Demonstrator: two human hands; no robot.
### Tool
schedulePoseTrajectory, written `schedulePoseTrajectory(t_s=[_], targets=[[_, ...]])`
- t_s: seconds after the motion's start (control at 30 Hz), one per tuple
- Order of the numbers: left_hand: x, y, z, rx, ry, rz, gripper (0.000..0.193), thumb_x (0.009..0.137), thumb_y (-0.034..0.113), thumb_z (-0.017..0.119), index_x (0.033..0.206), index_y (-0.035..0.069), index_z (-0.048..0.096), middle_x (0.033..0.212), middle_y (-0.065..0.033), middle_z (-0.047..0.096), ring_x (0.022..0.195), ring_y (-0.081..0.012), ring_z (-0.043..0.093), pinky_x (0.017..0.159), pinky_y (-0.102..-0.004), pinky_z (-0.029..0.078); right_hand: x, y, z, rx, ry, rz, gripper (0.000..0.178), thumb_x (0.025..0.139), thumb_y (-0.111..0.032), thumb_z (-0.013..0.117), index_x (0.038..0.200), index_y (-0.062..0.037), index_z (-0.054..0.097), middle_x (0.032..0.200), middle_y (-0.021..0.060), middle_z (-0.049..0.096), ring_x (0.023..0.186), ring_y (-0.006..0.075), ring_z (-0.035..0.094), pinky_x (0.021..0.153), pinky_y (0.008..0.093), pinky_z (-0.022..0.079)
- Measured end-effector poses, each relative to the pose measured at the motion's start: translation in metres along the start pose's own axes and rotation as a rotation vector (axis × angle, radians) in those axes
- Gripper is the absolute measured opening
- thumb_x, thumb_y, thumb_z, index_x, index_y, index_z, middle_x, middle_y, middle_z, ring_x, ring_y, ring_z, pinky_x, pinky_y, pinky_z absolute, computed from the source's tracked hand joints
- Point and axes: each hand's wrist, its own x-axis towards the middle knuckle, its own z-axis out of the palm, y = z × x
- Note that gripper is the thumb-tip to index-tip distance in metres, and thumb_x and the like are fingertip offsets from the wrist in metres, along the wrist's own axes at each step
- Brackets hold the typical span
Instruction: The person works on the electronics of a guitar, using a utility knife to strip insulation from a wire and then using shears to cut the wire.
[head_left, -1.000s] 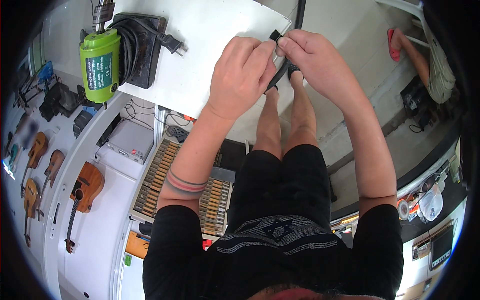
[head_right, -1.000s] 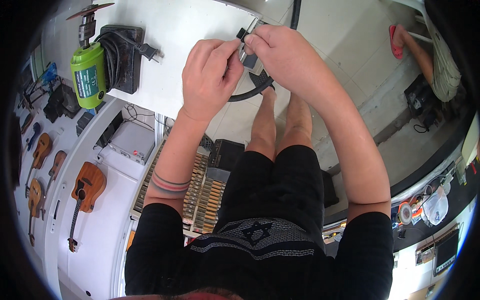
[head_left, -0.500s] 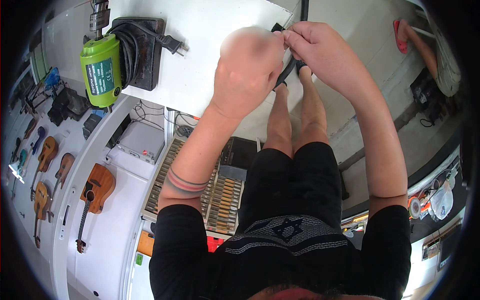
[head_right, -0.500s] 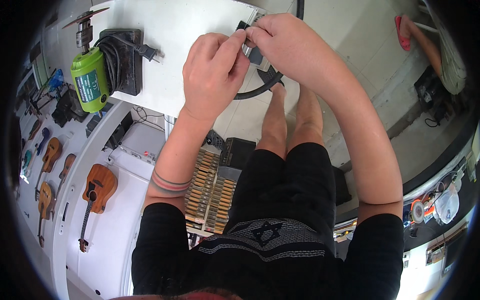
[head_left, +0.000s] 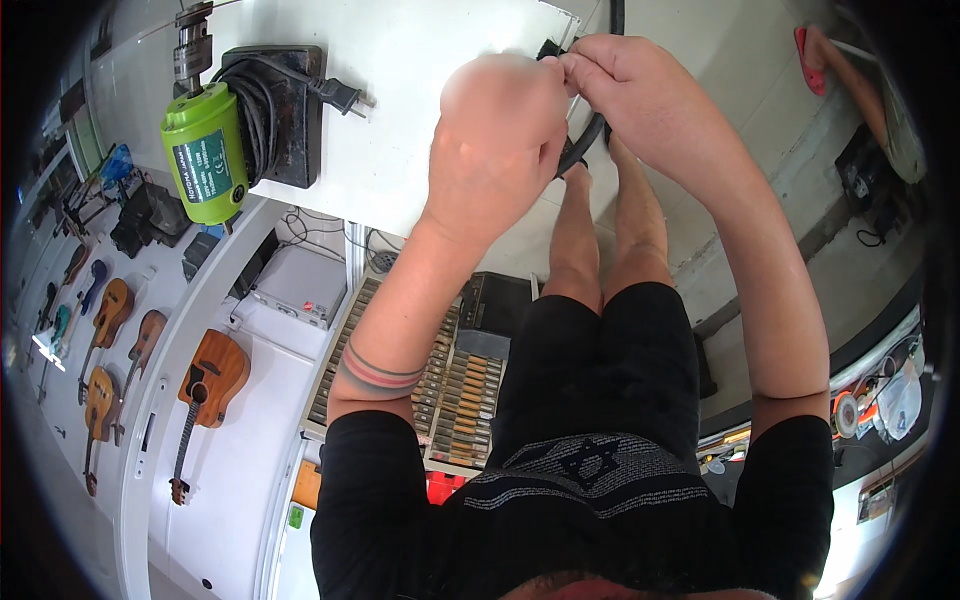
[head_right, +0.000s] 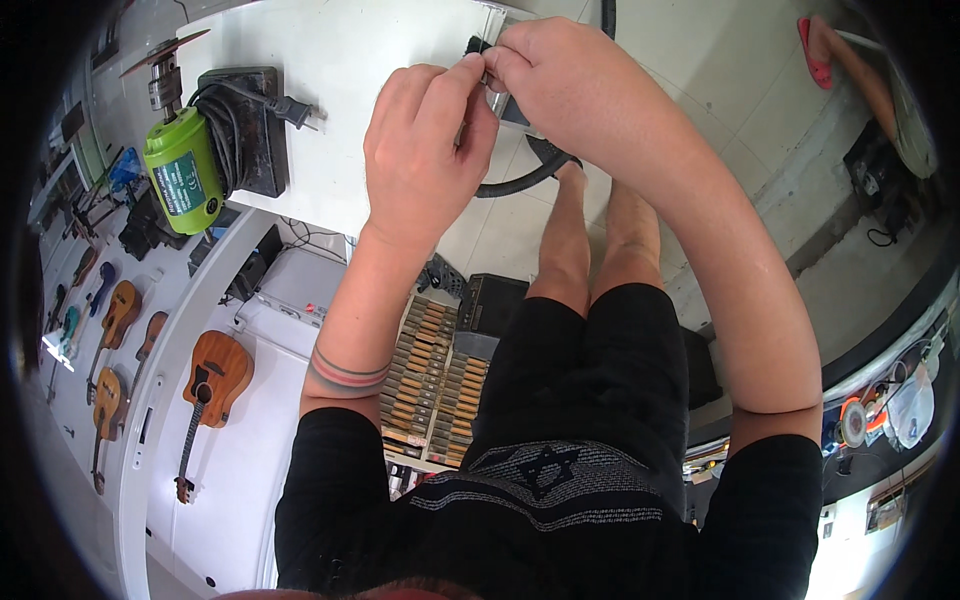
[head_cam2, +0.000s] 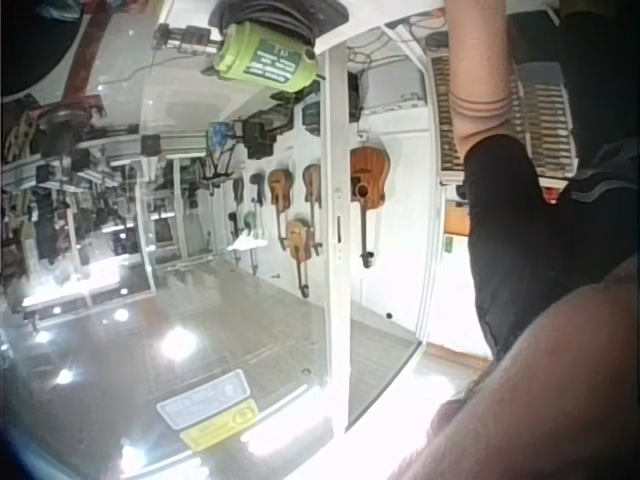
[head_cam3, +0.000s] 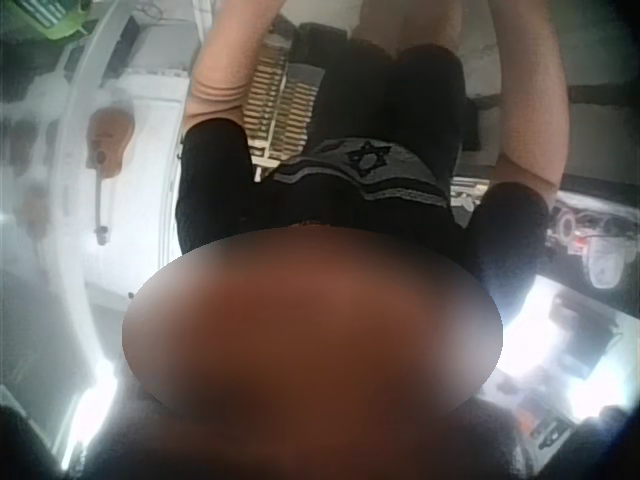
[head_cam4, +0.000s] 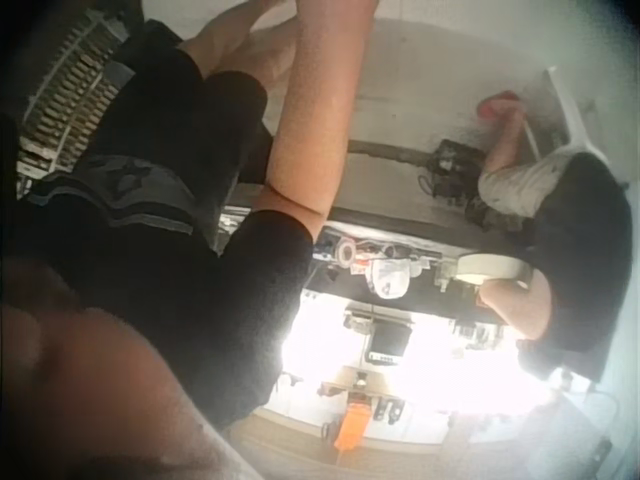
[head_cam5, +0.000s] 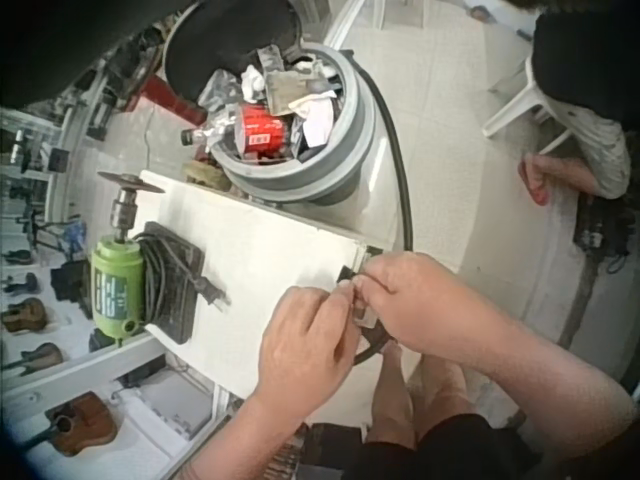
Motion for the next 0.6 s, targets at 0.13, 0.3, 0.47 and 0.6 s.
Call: schedulePoseTrajectory(t_s=[0.13, 0.3, 0.47, 0.6], targets=[[-0.002, -0.004, -0.001, -0.022, -0.007, 0.007, 0.034, 0.08, -0.008, 0.077, 0.112, 0.002, 0.073, 0.085, -0.0079, 0.065, 0.078, -0.0271, 0.063, 0.069, -0.039, 0.054, -0.001, -0.001, -0.002, 0.005, -0.025, -0.017, 0.037, 0.108, -0.025, 0.054, 0.104, 0.0053, 0.075, 0.087, 0.0242, 0.073, 0.08, 0.0403, 0.072, 0.078, 0.0478, 0.057], [0.004, -0.005, -0.002, -0.09, -0.013, 0.023, 0.034, 0.079, -0.01, 0.076, 0.11, 0.001, 0.072, 0.085, -0.0091, 0.066, 0.077, -0.0278, 0.064, 0.07, -0.0398, 0.055, -0.001, -0.001, -0.006, 0.047, -0.068, 0.01, 0.038, 0.109, -0.027, 0.053, 0.105, 0.0044, 0.074, 0.083, 0.022, 0.072, 0.076, 0.0368, 0.07, 0.076, 0.0469, 0.056], [0.002, -0.006, -0.001, -0.112, -0.016, 0.018, 0.034, 0.077, -0.011, 0.075, 0.109, 0.0, 0.072, 0.084, -0.0099, 0.066, 0.077, -0.0289, 0.064, 0.07, -0.0402, 0.055, -0.001, -0.006, -0.008, 0.163, -0.093, 0.082, 0.044, 0.112, -0.031, 0.049, 0.104, 0.0055, 0.073, 0.079, 0.0196, 0.069, 0.073, 0.0337, 0.067, 0.074, 0.0452, 0.054], [0.004, -0.007, -0.001, -0.126, -0.008, 0.018, 0.033, 0.076, -0.013, 0.074, 0.107, 0.0, 0.071, 0.083, -0.0099, 0.066, 0.076, -0.0294, 0.064, 0.069, -0.0401, 0.054, -0.002, -0.007, -0.012, 0.108, -0.106, 0.04, 0.046, 0.111, -0.033, 0.049, 0.102, 0.0058, 0.072, 0.08, 0.0192, 0.069, 0.073, 0.0317, 0.067, 0.073, 0.0444, 0.053]])
